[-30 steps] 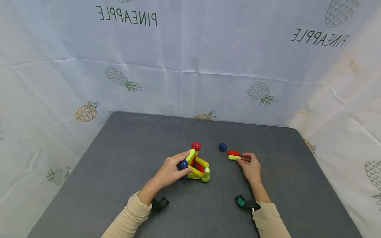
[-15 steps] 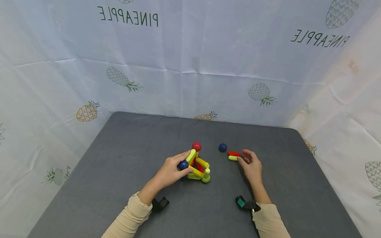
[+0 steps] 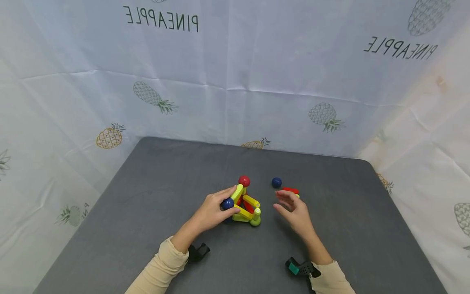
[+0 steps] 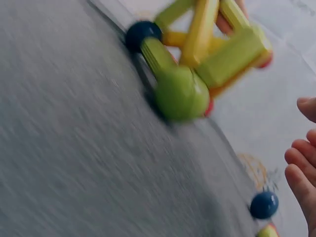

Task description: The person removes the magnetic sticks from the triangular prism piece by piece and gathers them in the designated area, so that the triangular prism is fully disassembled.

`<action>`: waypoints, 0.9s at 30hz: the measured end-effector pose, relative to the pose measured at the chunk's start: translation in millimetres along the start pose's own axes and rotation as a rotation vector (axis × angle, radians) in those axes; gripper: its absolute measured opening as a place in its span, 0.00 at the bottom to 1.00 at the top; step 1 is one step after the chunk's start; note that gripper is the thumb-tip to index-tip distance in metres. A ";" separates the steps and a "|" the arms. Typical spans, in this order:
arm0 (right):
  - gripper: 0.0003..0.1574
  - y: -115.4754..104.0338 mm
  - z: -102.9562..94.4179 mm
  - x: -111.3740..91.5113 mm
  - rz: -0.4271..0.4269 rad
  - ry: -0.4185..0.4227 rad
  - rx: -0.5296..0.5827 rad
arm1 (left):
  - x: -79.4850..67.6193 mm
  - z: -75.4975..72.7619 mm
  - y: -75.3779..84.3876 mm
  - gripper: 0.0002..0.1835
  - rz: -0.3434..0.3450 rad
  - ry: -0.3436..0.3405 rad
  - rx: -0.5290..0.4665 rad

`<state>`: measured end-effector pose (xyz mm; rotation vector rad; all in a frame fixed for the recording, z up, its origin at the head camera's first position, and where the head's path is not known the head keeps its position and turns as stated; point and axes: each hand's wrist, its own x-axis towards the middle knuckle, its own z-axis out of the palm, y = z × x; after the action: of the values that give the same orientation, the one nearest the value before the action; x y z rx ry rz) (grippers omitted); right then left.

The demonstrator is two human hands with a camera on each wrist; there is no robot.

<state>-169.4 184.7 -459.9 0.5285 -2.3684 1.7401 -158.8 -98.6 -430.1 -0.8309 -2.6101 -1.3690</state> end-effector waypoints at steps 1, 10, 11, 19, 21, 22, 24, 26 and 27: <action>0.25 -1.7 2.6 -1.5 -0.008 -0.020 0.009 | 0.4 -0.2 0.2 0.35 0.002 0.001 0.001; 0.20 -8.8 26.8 -13.2 -0.040 -0.152 0.025 | 1.4 -0.7 1.5 0.35 -0.001 0.004 0.010; 0.19 -14.1 29.0 -13.8 -0.045 -0.153 0.015 | 1.3 -0.7 1.5 0.35 0.000 0.005 0.008; 0.17 -52.5 40.1 -15.3 -0.070 -0.102 -0.116 | 0.9 -0.1 0.7 0.35 0.008 0.008 0.007; 0.17 -55.3 41.5 -15.4 -0.091 -0.085 -0.163 | 0.9 0.1 0.5 0.35 0.006 0.007 0.010; 0.17 -55.6 42.0 -15.6 -0.103 -0.079 -0.180 | 0.9 0.1 0.4 0.35 0.004 0.007 0.011; 0.18 -45.2 43.5 -15.5 -0.118 -0.067 -0.207 | 0.9 0.2 0.6 0.35 0.001 0.006 0.014; 0.17 -35.0 44.3 -15.2 -0.127 -0.061 -0.226 | 0.9 0.4 0.8 0.35 -0.001 0.006 0.016; 0.17 -29.7 44.4 -15.2 -0.130 -0.060 -0.230 | 0.9 0.4 0.9 0.35 -0.001 0.006 0.017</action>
<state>-140.7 137.7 -452.3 0.6887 -2.4695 1.3944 -159.0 -97.4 -429.4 -0.8221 -2.6146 -1.3457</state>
